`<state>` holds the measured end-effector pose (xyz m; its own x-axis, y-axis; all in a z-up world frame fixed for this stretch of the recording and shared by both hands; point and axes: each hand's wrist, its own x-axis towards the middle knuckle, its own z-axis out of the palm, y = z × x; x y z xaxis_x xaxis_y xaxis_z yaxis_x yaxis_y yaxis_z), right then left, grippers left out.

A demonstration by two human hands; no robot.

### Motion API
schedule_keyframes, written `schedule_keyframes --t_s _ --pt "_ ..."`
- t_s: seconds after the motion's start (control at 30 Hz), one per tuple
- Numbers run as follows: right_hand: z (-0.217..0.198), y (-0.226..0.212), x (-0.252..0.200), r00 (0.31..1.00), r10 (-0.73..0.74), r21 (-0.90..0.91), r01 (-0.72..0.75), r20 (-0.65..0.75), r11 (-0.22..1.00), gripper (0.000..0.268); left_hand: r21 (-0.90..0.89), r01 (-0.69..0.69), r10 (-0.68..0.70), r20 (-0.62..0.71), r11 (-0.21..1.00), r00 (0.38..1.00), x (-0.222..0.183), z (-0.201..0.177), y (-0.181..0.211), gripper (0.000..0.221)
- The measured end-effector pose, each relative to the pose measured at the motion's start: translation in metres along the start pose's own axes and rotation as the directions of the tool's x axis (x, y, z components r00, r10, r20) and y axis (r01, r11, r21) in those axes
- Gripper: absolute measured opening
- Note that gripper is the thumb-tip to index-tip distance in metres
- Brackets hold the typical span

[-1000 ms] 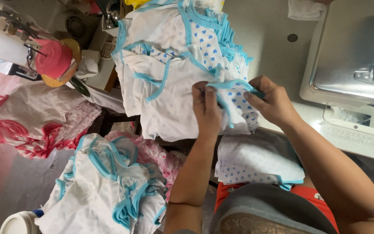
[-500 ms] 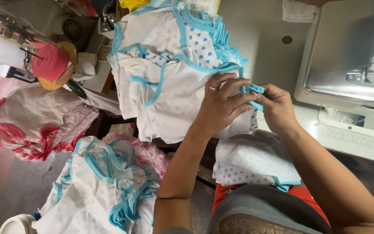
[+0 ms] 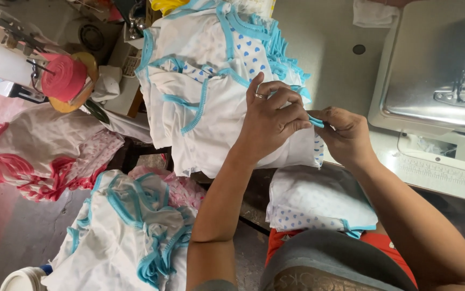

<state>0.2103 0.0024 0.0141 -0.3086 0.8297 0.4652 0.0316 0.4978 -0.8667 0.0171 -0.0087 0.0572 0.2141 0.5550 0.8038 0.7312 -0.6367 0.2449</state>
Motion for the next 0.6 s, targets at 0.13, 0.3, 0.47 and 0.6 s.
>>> schedule_keyframes --t_s 0.13,0.3,0.47,0.6 --pt "0.004 -0.011 -0.001 0.999 -0.046 -0.062 0.045 -0.016 0.997 0.006 0.022 -0.031 0.031 -0.001 0.999 1.000 0.000 -0.001 -0.003 0.021" --pt "0.006 0.009 -0.007 0.998 -0.063 -0.061 0.062 -0.005 0.996 0.003 -0.120 -0.017 0.020 0.024 0.993 1.000 -0.005 0.007 -0.013 0.019" --pt "0.013 0.027 -0.015 0.997 -0.062 0.001 0.062 -0.045 0.998 0.014 -0.298 -0.012 0.038 0.083 0.954 0.996 -0.013 0.014 -0.026 0.016" --pt "0.018 0.019 -0.024 0.963 -0.234 -0.099 0.222 -0.133 0.970 0.014 -0.374 0.071 -0.030 0.115 0.925 0.993 -0.019 0.013 -0.030 0.017"
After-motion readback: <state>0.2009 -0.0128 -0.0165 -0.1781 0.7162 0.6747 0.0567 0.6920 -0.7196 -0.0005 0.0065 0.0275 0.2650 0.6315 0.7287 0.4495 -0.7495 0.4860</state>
